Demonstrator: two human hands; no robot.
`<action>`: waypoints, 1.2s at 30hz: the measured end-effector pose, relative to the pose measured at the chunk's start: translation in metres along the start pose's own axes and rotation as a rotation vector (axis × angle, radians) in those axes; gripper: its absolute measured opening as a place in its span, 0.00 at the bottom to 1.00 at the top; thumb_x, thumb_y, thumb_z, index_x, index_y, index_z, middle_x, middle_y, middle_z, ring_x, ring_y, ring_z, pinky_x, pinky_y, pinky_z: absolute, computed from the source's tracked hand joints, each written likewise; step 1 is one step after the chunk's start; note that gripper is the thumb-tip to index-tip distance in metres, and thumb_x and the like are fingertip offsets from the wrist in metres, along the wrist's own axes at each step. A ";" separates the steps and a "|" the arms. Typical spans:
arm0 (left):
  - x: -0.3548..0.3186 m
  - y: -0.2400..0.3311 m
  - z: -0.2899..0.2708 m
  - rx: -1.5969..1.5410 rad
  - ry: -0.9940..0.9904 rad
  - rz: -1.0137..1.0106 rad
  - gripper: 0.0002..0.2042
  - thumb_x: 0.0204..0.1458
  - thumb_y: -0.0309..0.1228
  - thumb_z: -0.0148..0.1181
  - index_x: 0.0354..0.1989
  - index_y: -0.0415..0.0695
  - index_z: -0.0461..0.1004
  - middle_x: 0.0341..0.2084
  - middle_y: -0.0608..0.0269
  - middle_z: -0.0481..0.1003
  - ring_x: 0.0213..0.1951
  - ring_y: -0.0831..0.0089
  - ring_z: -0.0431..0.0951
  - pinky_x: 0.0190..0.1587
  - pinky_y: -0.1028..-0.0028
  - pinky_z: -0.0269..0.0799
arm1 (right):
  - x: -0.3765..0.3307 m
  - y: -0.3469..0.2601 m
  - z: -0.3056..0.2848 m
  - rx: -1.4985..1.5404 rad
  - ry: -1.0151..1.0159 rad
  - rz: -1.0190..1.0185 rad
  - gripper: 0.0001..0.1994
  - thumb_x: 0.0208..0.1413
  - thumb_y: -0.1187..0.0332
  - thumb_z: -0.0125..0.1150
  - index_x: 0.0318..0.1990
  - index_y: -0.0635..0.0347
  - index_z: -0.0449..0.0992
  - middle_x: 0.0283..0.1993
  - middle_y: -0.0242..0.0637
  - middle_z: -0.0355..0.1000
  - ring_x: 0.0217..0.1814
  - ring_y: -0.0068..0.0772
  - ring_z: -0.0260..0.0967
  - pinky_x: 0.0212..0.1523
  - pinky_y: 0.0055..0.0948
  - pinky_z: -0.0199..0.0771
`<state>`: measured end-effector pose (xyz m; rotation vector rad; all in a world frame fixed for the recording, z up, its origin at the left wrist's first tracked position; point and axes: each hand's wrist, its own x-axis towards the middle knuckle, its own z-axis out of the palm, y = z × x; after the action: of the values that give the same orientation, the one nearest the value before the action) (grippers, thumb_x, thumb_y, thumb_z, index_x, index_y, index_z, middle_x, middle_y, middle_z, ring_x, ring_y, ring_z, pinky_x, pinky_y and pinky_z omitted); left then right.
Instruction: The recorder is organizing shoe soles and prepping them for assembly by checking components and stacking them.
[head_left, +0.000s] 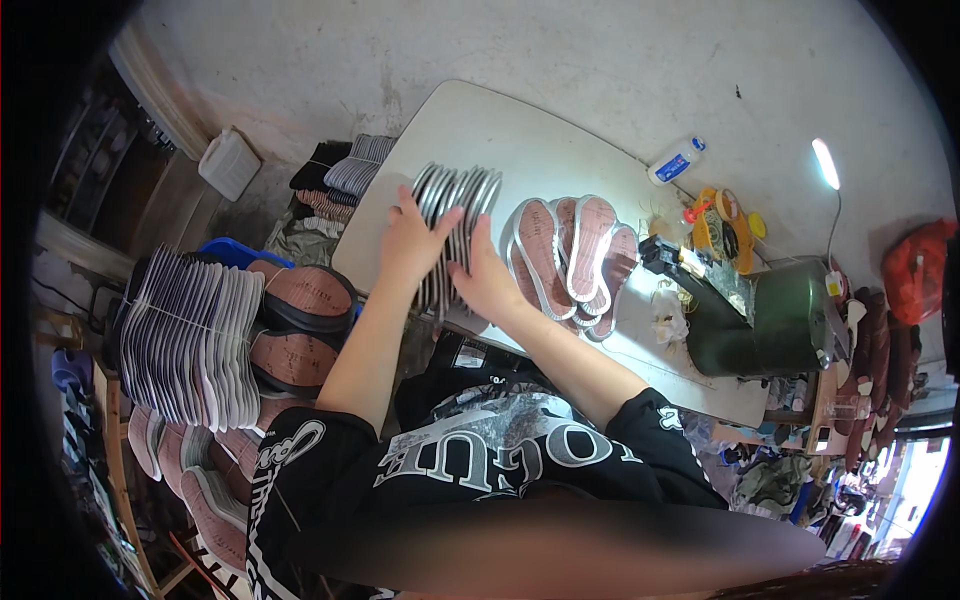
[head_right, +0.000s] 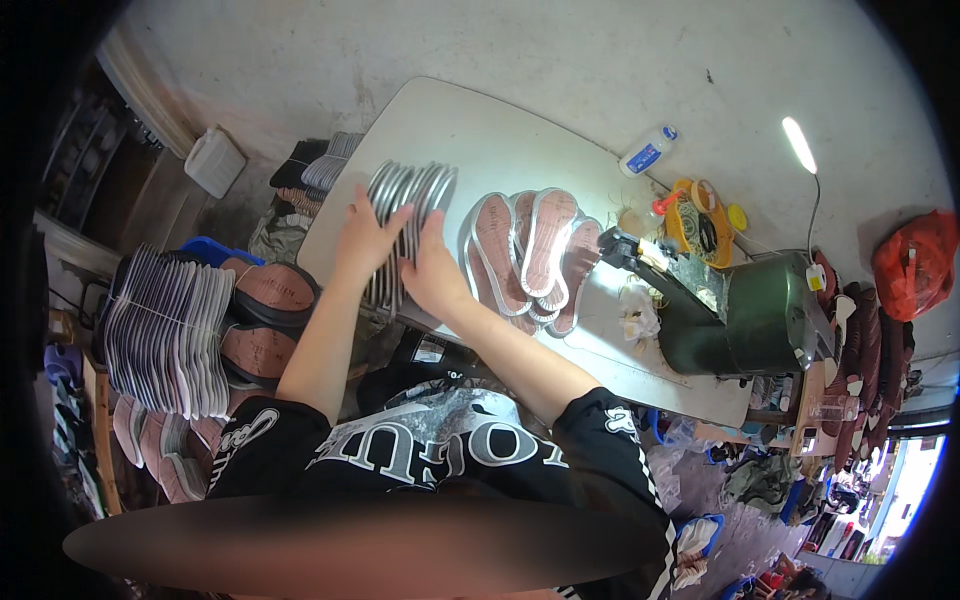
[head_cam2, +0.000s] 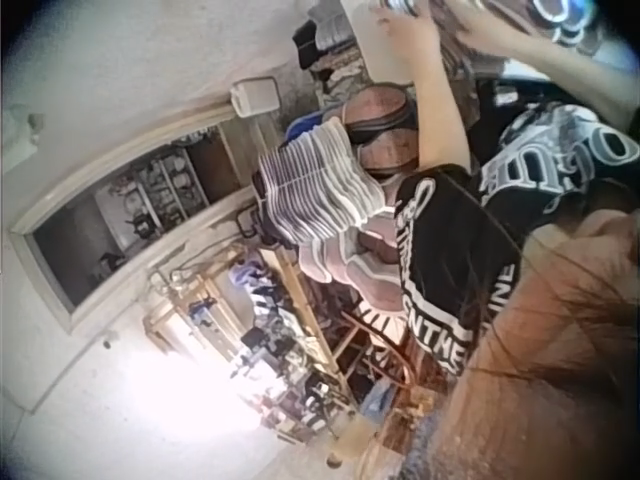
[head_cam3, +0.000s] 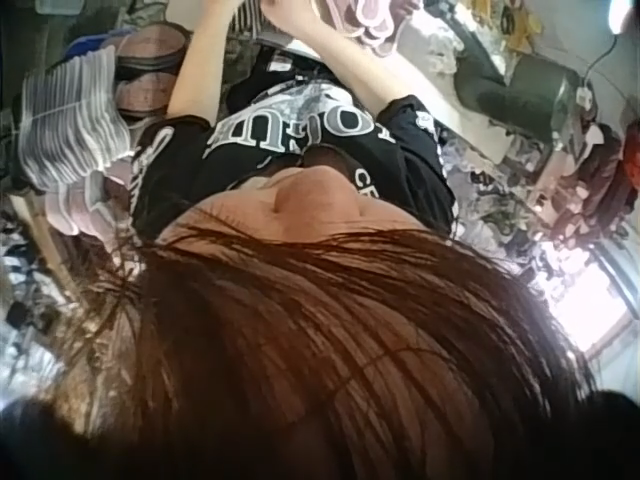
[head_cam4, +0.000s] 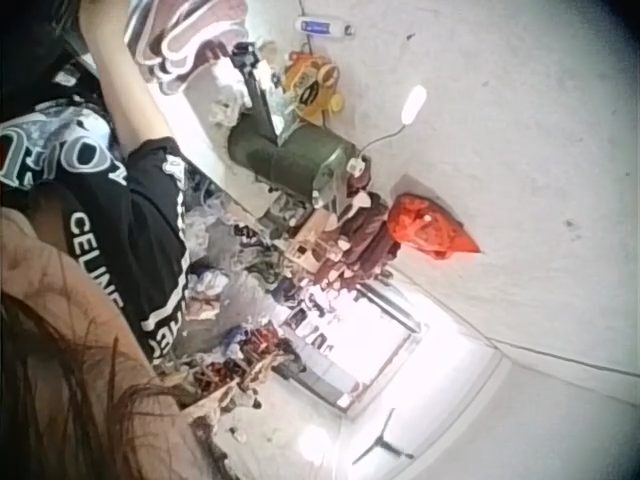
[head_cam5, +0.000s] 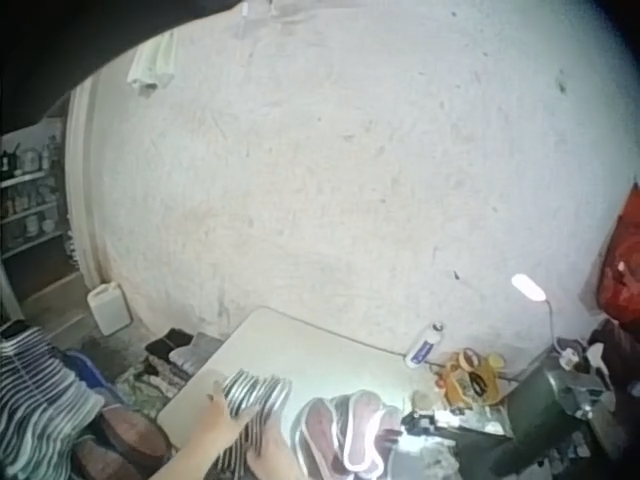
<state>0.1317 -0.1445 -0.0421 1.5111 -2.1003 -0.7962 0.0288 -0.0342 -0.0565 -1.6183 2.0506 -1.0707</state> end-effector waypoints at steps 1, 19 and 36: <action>0.001 0.001 -0.001 -0.110 -0.003 -0.030 0.56 0.40 0.63 0.60 0.65 0.29 0.43 0.55 0.28 0.59 0.50 0.40 0.70 0.51 0.58 0.68 | -0.003 0.004 0.007 -0.086 0.086 -0.096 0.41 0.56 0.59 0.56 0.64 0.79 0.39 0.49 0.69 0.67 0.52 0.62 0.67 0.52 0.41 0.67; -0.015 0.047 0.012 0.183 0.114 0.110 0.54 0.34 0.46 0.68 0.68 0.44 0.41 0.67 0.53 0.42 0.63 0.47 0.51 0.50 0.42 0.63 | -0.049 0.052 -0.117 -0.408 0.536 0.147 0.33 0.52 0.60 0.60 0.60 0.71 0.57 0.49 0.62 0.67 0.56 0.58 0.64 0.54 0.44 0.65; -0.020 0.047 0.022 0.283 0.141 0.173 0.51 0.36 0.53 0.66 0.68 0.45 0.46 0.65 0.51 0.49 0.63 0.48 0.51 0.53 0.41 0.58 | -0.014 0.049 -0.117 0.174 0.005 0.465 0.56 0.38 0.63 0.71 0.67 0.76 0.34 0.56 0.64 0.64 0.59 0.49 0.65 0.59 0.30 0.63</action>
<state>0.0903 -0.1097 -0.0271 1.4481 -2.2697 -0.3308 -0.0768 0.0243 -0.0163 -0.9863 2.1207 -1.0415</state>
